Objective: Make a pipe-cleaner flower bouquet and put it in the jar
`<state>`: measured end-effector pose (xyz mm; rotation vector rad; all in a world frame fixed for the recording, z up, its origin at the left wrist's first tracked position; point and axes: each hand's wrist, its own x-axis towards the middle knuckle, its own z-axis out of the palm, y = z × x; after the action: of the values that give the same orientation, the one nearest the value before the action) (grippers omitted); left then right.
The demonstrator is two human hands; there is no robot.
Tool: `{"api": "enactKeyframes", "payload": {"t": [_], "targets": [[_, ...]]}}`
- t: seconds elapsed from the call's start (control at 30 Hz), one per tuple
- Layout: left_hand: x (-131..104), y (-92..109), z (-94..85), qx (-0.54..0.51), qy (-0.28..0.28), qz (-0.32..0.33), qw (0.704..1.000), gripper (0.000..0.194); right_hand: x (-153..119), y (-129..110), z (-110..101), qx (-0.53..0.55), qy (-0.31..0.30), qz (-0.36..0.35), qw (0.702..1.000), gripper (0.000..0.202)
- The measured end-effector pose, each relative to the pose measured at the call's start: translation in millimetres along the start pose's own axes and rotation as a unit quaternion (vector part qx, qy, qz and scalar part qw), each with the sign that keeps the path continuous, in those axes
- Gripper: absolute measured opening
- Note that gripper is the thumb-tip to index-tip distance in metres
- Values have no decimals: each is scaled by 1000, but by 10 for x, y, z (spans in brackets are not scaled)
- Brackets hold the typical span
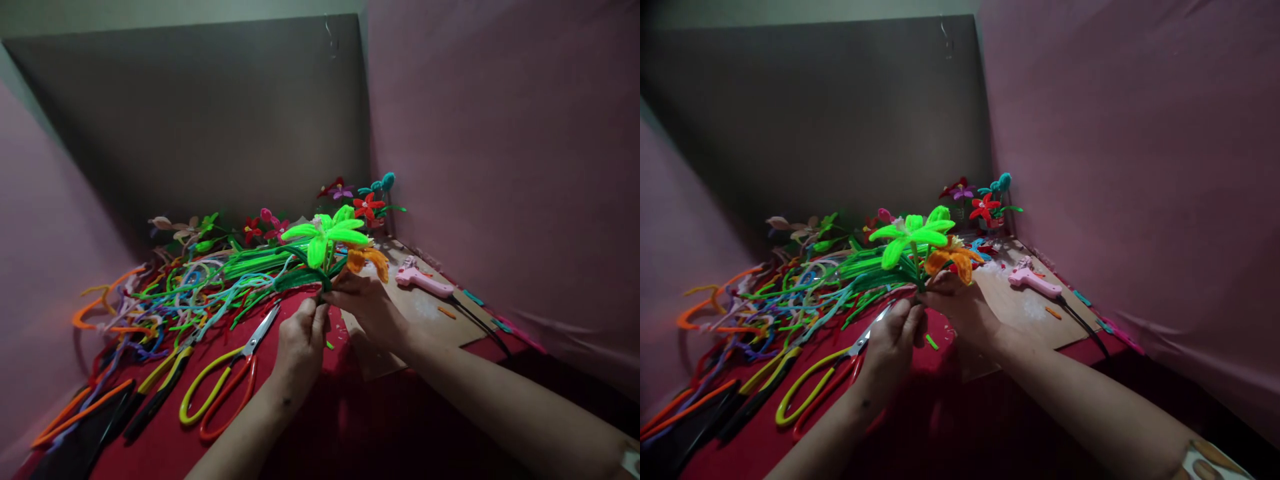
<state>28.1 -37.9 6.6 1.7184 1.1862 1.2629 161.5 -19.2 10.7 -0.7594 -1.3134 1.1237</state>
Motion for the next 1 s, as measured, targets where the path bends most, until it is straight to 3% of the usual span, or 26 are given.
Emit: {"api": "enactKeyframes", "payload": {"t": [0.1,0.2,0.3,0.4,0.5,0.63,0.7,0.77,0.83,0.93,1.0], "targets": [[18,18,-48,-70,-36,-30,996,21,32,-53,39,17,-15,-11,1000,18],[39,40,-94,-205,-89,-77,972,14,87,-82,12,33,-67,-48,996,19],[50,16,-118,-330,-158,-99,925,18,146,-85,-80,28,-121,-53,991,18],[44,-41,-121,-420,-243,-113,867,22,193,-78,-185,5,-189,-14,982,16],[25,-86,-116,-475,-284,-139,822,20,218,-81,-237,-20,-248,6,969,12],[22,-113,-145,-510,-348,-174,767,23,200,-80,-189,2,-260,-6,966,11],[42,-114,-177,-509,-363,-186,758,22,176,-62,-146,35,-247,10,968,9],[68,-99,-204,-484,-341,-189,784,19,153,-33,-115,67,-222,28,972,5],[91,-68,-209,-421,-302,-166,839,20,139,1,-103,77,-187,32,979,5],[97,-19,-163,-251,-191,-85,945,19,135,36,-92,56,-135,23,989,11],[84,-4,-113,-128,-93,-32,987,15,138,32,-68,28,-96,10,995,14]]}}
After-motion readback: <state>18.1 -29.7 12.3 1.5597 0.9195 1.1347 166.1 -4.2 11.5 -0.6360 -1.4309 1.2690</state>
